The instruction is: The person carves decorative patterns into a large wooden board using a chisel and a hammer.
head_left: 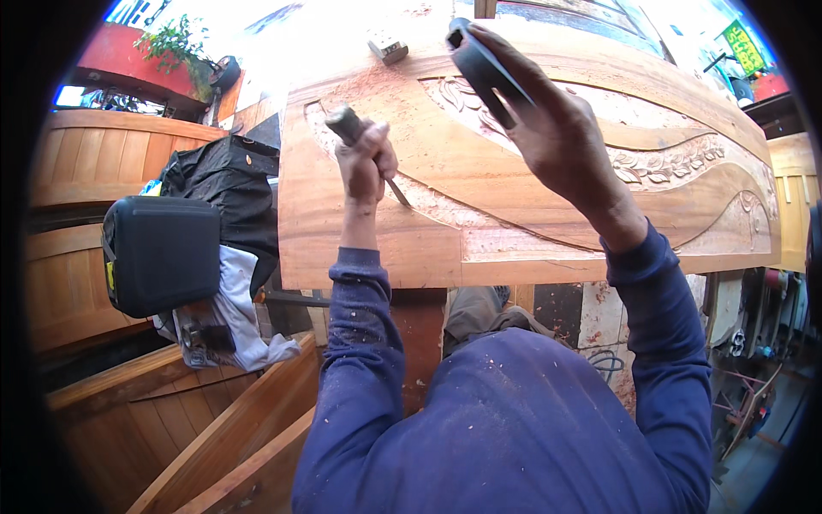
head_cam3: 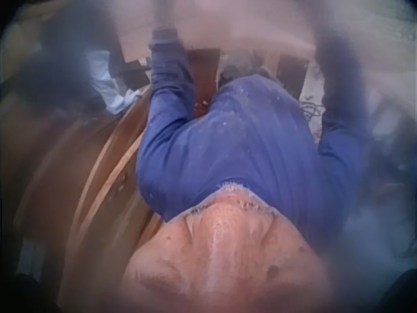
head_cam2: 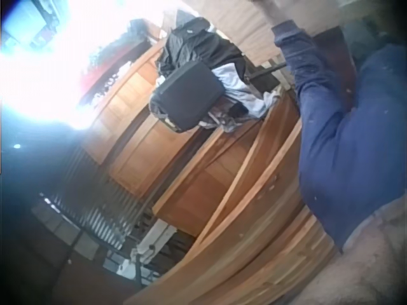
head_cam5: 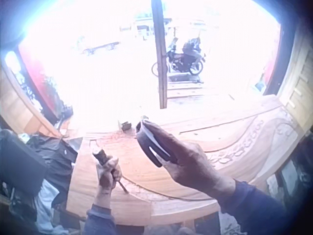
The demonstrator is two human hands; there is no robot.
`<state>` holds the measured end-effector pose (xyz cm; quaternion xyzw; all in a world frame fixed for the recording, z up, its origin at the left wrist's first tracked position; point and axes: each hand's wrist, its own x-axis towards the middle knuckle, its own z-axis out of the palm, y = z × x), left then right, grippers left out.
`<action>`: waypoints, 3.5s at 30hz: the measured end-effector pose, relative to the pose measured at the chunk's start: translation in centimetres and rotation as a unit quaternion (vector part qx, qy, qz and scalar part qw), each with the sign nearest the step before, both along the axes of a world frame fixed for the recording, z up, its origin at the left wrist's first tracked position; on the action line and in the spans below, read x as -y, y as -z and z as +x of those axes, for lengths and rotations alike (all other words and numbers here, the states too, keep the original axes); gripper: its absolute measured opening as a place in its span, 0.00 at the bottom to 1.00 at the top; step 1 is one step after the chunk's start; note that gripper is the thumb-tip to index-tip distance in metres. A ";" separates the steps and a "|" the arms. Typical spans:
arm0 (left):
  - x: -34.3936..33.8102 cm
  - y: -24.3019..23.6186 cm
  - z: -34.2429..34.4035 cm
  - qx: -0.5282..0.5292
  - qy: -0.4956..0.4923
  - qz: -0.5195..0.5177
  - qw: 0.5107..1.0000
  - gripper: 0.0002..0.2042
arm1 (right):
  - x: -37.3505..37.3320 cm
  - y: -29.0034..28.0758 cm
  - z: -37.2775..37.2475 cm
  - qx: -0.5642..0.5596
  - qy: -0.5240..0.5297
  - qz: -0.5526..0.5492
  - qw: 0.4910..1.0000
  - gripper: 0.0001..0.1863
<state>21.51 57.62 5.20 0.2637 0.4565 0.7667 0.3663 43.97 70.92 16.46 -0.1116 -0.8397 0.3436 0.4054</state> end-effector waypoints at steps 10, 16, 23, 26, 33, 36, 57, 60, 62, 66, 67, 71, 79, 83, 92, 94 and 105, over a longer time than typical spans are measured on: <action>0.6 -0.5 2.3 -0.060 0.008 -0.044 0.997 0.11 | 1.1 -6.2 1.3 -0.096 0.009 -0.114 0.989 0.37; 0.7 -0.5 1.2 -0.030 -0.023 -0.011 0.999 0.10 | 1.2 -7.7 1.3 -0.098 0.066 -0.052 0.992 0.32; 0.8 -0.8 3.1 -0.024 0.015 -0.033 0.999 0.11 | 0.9 -8.7 1.1 -0.140 0.043 -0.067 0.987 0.27; 0.8 -0.7 3.2 -0.021 0.018 -0.035 0.999 0.12 | 1.0 -10.0 1.1 -0.143 0.012 -0.043 0.989 0.29; 0.7 -0.9 4.1 -0.048 0.031 -0.032 0.998 0.14 | 0.9 -6.8 -0.6 -0.080 0.078 0.135 0.985 0.36; 0.5 -0.5 4.6 -0.073 0.029 -0.029 0.996 0.12 | 2.1 0.6 -2.3 0.080 0.021 0.253 0.964 0.38; 0.2 -1.1 4.8 -0.059 0.036 -0.058 0.996 0.12 | 1.9 -6.5 2.4 -0.037 -0.058 -0.148 0.987 0.42; 0.0 -1.0 5.1 -0.063 0.037 -0.069 0.995 0.13 | 0.9 -7.4 1.0 -0.153 -0.088 -0.060 0.983 0.41; 0.1 -1.0 5.2 -0.056 0.039 -0.073 0.995 0.13 | 1.0 -8.2 0.3 -0.208 -0.036 -0.049 0.976 0.36; 0.1 -0.8 5.6 -0.051 0.048 -0.060 0.996 0.11 | 0.5 -1.1 -3.8 -0.173 0.252 0.250 0.919 0.18; 0.3 -0.9 5.9 -0.058 0.043 -0.054 0.996 0.12 | 1.6 -0.4 -2.9 -0.082 0.143 0.244 0.956 0.17; 0.8 0.6 6.1 -0.088 0.018 -0.058 0.994 0.12 | 2.6 0.2 -0.4 0.247 0.003 0.270 0.931 0.45; -0.5 0.6 2.7 0.008 0.010 -0.010 1.000 0.12 | 1.5 1.7 1.3 -0.102 0.029 -0.017 0.994 0.29; -0.2 -0.7 5.8 -0.058 0.034 -0.066 0.995 0.14 | 2.3 -2.3 3.3 -0.033 0.031 -0.045 0.998 0.34; -0.2 -0.7 6.8 -0.083 0.053 -0.079 0.992 0.12 | 1.4 -6.0 3.3 -0.098 0.073 -0.024 0.992 0.35; -0.4 -0.6 6.4 -0.075 0.045 -0.074 0.993 0.12 | 1.2 -7.0 3.6 -0.093 0.058 -0.027 0.994 0.35; -0.2 -1.0 7.0 -0.029 0.055 -0.063 0.996 0.17 | -2.0 -7.9 3.3 0.039 0.218 0.240 0.945 0.08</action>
